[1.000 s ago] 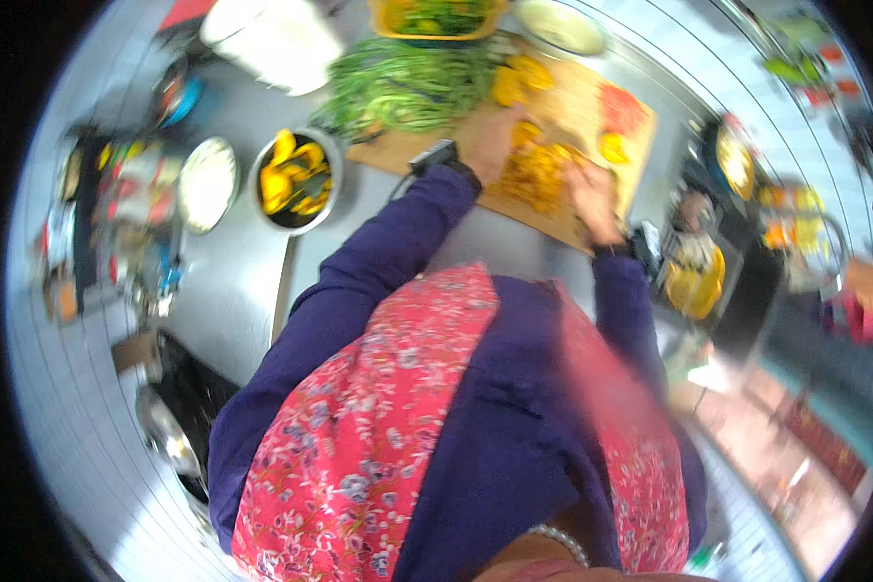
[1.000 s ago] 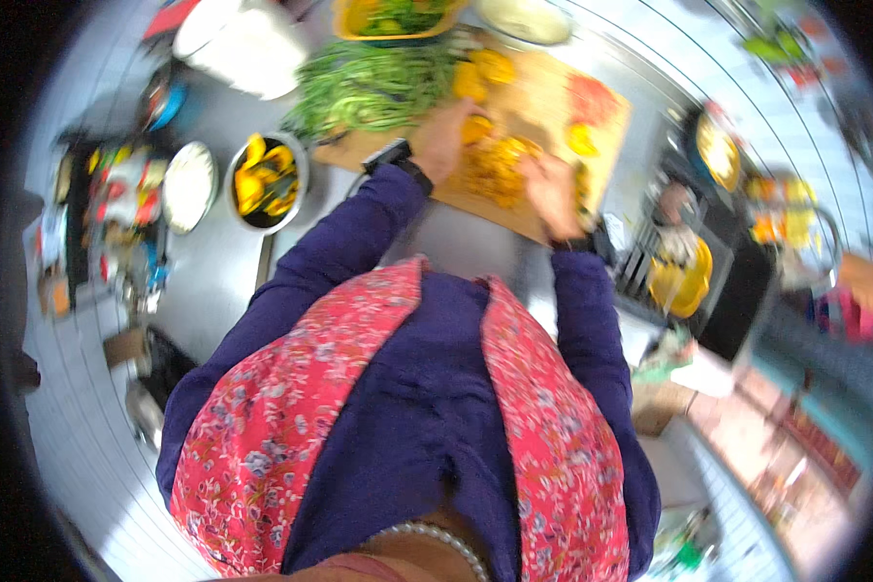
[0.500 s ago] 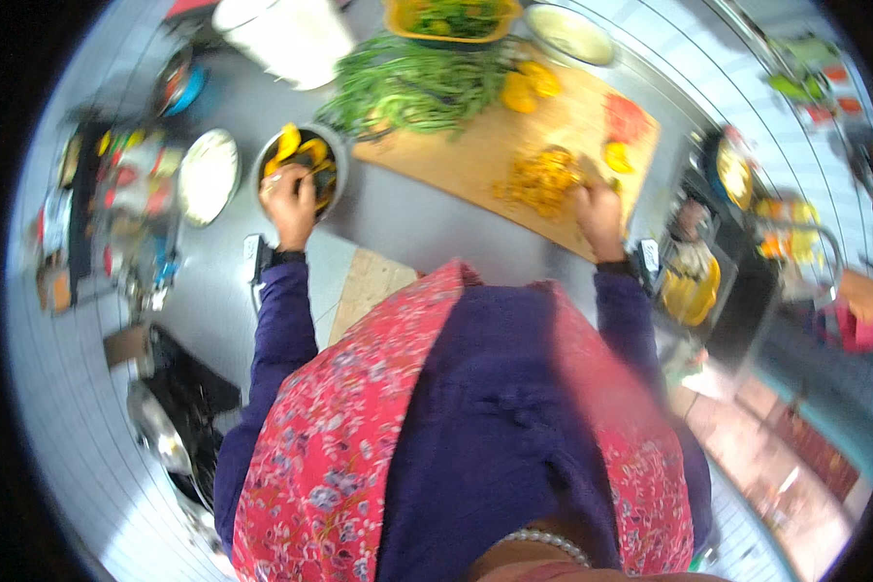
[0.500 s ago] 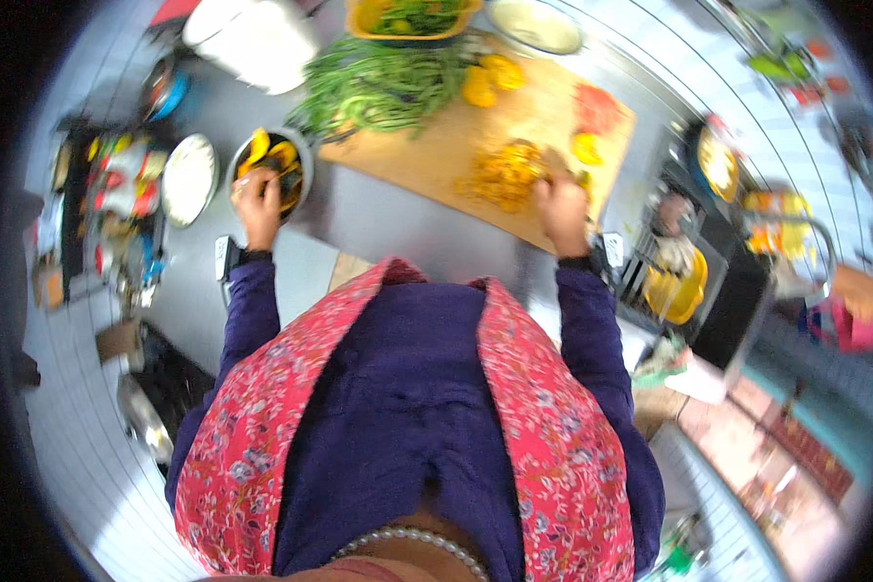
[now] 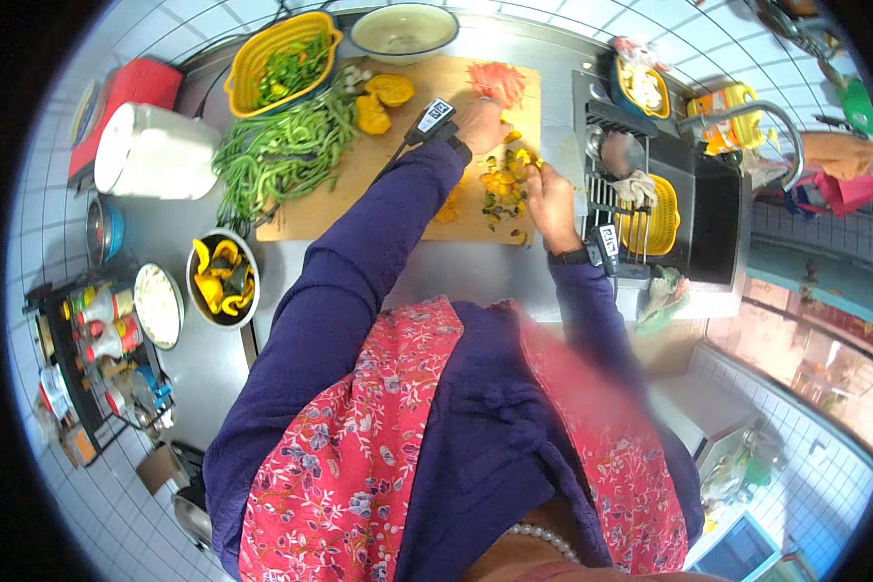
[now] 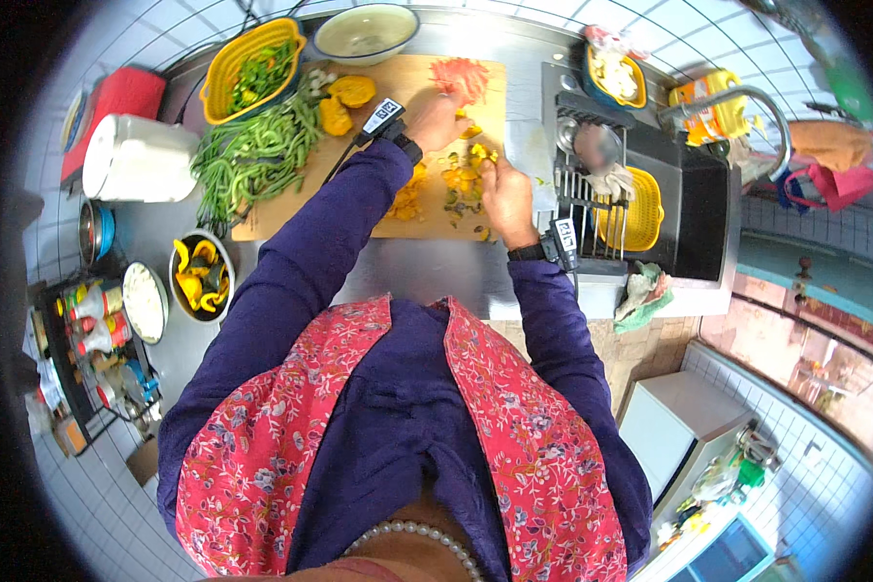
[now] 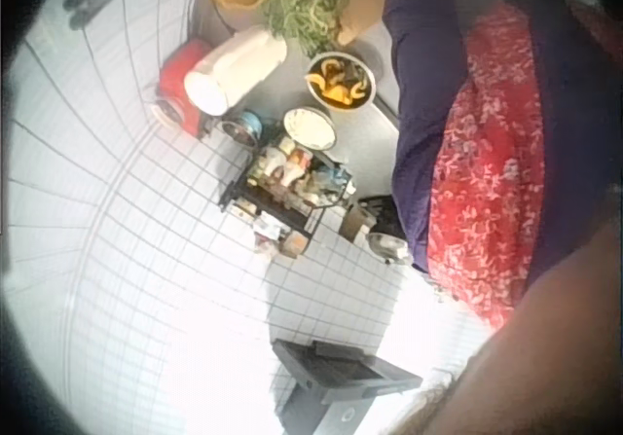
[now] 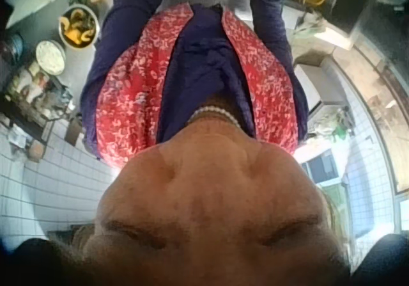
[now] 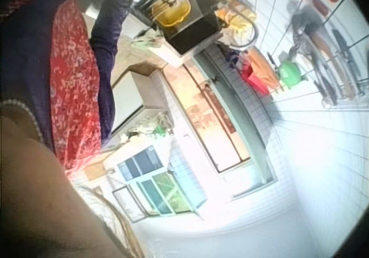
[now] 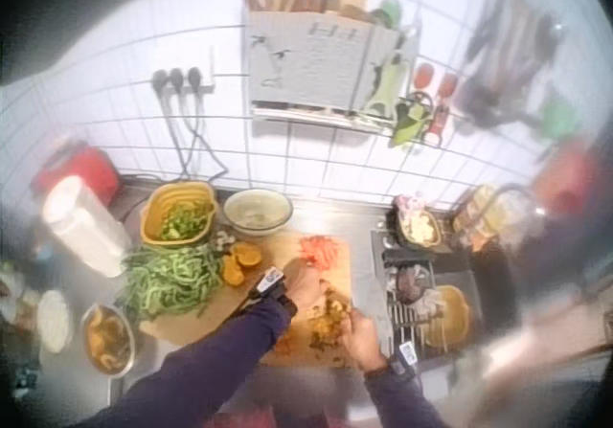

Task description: The person places small yellow pieces on a window sill, then moves to a kitchen counter to peel and chop yellow squash. The peeled skins are collected in a bowl, and the chopped pieces are placed into a steamer pot on the stove.

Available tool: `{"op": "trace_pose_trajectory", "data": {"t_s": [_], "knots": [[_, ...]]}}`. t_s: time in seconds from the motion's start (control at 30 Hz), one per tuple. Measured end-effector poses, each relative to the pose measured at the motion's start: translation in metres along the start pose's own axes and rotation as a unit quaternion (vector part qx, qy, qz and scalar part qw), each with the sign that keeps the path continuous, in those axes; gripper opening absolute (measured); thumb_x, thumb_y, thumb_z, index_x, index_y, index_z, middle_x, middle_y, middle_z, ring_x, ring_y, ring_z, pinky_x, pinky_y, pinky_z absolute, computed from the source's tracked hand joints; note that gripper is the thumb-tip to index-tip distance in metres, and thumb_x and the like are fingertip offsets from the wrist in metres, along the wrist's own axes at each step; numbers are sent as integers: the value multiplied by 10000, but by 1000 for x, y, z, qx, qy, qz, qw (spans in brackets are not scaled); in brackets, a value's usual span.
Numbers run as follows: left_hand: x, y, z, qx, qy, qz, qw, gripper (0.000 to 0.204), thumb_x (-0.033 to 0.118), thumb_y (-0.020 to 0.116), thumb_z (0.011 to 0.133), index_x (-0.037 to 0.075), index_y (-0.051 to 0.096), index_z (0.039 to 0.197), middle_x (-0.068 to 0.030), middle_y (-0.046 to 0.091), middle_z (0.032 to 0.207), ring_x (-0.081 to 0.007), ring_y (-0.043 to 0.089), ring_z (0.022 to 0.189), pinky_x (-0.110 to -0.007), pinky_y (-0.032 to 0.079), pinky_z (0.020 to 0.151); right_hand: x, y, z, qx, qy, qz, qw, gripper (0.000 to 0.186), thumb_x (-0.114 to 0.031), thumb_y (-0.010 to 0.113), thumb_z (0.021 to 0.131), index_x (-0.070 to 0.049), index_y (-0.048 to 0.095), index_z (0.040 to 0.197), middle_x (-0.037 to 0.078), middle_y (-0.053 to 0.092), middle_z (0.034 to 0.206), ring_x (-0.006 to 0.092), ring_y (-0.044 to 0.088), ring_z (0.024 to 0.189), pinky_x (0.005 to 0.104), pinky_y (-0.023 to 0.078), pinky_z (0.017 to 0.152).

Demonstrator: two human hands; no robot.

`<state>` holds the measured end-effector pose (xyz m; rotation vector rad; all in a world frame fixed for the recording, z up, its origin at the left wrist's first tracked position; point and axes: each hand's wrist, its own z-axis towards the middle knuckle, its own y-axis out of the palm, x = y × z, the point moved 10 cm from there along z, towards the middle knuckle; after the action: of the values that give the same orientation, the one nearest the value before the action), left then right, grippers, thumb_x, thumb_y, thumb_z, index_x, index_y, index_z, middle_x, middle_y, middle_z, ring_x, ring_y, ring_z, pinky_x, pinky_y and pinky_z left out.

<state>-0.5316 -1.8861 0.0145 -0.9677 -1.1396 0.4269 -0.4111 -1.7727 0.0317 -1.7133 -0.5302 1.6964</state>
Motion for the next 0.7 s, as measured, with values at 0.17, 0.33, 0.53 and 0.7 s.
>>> {"op": "trace_pose_trajectory", "data": {"t_s": [0.17, 0.33, 0.53, 0.7], "knots": [[-7, 32, 3, -8, 24, -62, 998, 325, 164, 664, 728, -6, 565, 987, -224, 614, 909, -360, 596, 878, -417, 476, 754, 11, -3, -4, 4, 8, 6, 1000, 242, -194, 503, 897, 24, 560, 809, 272, 554, 666, 452, 563, 667, 481, 447, 578], [-31, 20, -28, 29, -62, -282, 957, 257, 75, 640, 743, -1, 534, 965, -122, 600, 840, -233, 600, 775, -327, 488, 640, -6, 2, 2, 21, -7, 2, 1000, 241, -196, 507, 897, 19, 561, 805, 262, 555, 638, 445, 565, 639, 487, 446, 568], [-17, 23, -80, -143, -145, -564, 801, 338, 4, 555, 776, 24, 511, 1110, -75, 558, 1005, -153, 576, 841, -331, 511, 743, -57, 15, 0, 46, -98, -53, 993, 251, -229, 501, 901, -8, 539, 787, 230, 554, 581, 413, 571, 557, 493, 448, 526], [-10, 3, -104, -58, -169, -822, 541, 208, 143, 509, 889, 56, 523, 1077, -66, 573, 1028, -166, 579, 851, -317, 470, 622, -94, 28, -4, 47, -167, -115, 978, 217, -223, 506, 894, -33, 507, 790, 196, 557, 551, 387, 578, 534, 483, 449, 512]]}}
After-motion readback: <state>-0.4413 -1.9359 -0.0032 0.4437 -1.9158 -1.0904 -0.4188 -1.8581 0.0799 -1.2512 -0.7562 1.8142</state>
